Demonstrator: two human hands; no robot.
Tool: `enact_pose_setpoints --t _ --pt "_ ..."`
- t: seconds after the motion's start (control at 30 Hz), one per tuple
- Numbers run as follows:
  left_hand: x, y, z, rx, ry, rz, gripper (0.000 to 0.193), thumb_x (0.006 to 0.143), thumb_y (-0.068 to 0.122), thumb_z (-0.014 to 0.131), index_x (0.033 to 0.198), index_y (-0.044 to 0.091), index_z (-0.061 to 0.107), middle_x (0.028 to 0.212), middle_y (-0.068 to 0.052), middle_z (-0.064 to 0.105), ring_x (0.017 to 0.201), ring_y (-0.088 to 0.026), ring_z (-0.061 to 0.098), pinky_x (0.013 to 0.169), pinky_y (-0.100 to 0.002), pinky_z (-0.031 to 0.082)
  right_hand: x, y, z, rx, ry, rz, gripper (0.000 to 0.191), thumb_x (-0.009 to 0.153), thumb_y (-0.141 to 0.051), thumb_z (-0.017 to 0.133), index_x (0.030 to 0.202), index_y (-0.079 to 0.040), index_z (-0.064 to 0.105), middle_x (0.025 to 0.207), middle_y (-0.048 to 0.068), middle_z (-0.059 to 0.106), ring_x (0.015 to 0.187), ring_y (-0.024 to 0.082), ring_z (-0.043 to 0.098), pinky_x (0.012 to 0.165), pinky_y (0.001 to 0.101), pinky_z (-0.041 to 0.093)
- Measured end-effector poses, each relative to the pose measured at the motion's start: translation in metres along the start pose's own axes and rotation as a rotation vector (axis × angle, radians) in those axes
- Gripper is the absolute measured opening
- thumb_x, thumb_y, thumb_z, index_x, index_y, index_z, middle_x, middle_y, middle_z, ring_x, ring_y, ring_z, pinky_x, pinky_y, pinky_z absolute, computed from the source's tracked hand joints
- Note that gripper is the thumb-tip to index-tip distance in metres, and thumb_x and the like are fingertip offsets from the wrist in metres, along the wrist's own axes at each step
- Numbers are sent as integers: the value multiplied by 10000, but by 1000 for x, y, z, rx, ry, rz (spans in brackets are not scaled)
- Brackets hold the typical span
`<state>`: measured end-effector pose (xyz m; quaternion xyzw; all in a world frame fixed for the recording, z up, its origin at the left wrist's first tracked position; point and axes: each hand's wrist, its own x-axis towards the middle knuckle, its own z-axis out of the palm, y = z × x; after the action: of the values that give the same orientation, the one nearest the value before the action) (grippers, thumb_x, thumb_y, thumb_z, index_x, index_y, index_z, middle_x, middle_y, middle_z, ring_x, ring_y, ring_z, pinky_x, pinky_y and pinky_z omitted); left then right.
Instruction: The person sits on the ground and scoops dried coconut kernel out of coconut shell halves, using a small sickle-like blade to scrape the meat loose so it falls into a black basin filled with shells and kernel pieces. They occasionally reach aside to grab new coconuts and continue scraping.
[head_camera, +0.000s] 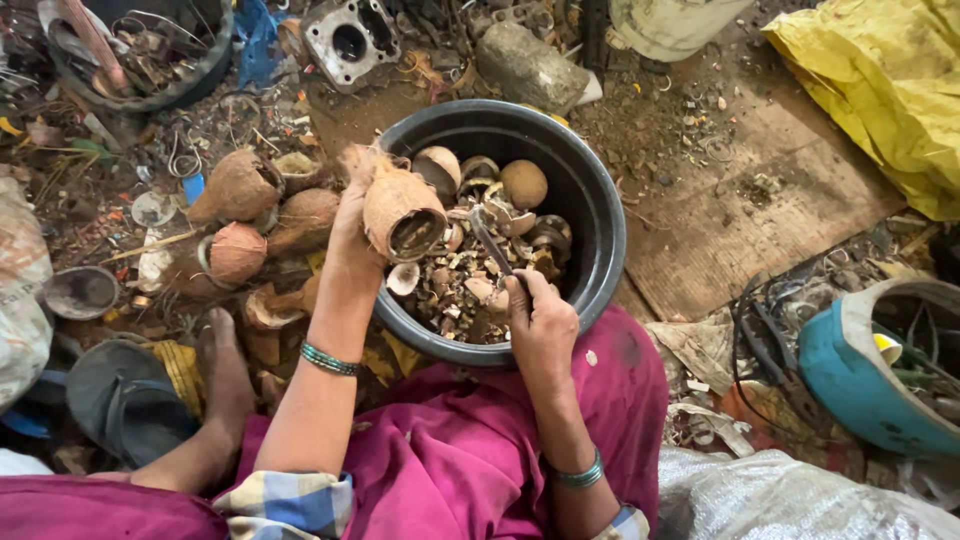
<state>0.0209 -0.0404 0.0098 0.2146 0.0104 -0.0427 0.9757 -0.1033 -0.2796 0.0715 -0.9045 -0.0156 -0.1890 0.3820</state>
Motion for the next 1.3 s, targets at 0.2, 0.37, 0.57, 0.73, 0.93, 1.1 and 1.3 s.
enact_pose_setpoints --t 0.2,0.37,0.57,0.73,0.93,1.1,1.3 --pt "11 -7 -9 -115 114 -160 506 1017 467 555 1189 -8 594 1003 -221 727 892 -364 737 826 -513 636 -5 -25 -8 118 -39 -160 155 973 -181 707 1081 -74 738 855 135 735 721 285 728 660 368 553" --pt "-3 -3 10 -89 104 -69 456 1025 451 574 1188 26 593 979 -189 717 870 -340 727 796 -485 629 -3 -44 -8 7 -63 -306 157 1003 -214 677 1085 -89 725 902 149 736 783 331 718 666 394 541" --pt "-25 4 43 95 177 194 471 1029 465 577 1244 46 580 1034 -155 697 931 -267 715 851 -407 623 2 -50 14 -131 -209 -122 210 988 -294 676 1002 -97 747 714 178 683 647 379 665 590 469 473" --pt "-26 -10 66 245 108 354 542 992 435 624 1364 46 563 1113 -91 687 945 -179 701 842 -341 622 6 -36 27 26 -274 -22 196 972 -255 671 1004 -69 726 658 169 646 570 331 659 573 426 493" --pt "-31 -27 64 810 174 638 428 1097 341 627 1324 -18 677 1004 0 661 877 -83 558 775 -223 470 14 -17 13 60 -287 -45 169 936 -243 690 970 -88 748 688 134 693 561 302 680 570 415 518" --pt "-26 -39 65 661 123 753 447 1084 303 655 1378 -31 607 1186 7 681 1028 -60 591 891 -213 500 10 -19 4 -186 -217 -133 181 953 -298 693 971 -126 749 733 162 705 693 388 679 661 492 521" --pt "-19 -39 65 957 318 708 418 1067 335 627 1300 -9 679 1045 -41 751 896 -79 623 781 -237 526 4 -23 8 -259 -220 -98 206 979 -324 649 979 -128 715 764 163 702 719 405 675 638 516 503"
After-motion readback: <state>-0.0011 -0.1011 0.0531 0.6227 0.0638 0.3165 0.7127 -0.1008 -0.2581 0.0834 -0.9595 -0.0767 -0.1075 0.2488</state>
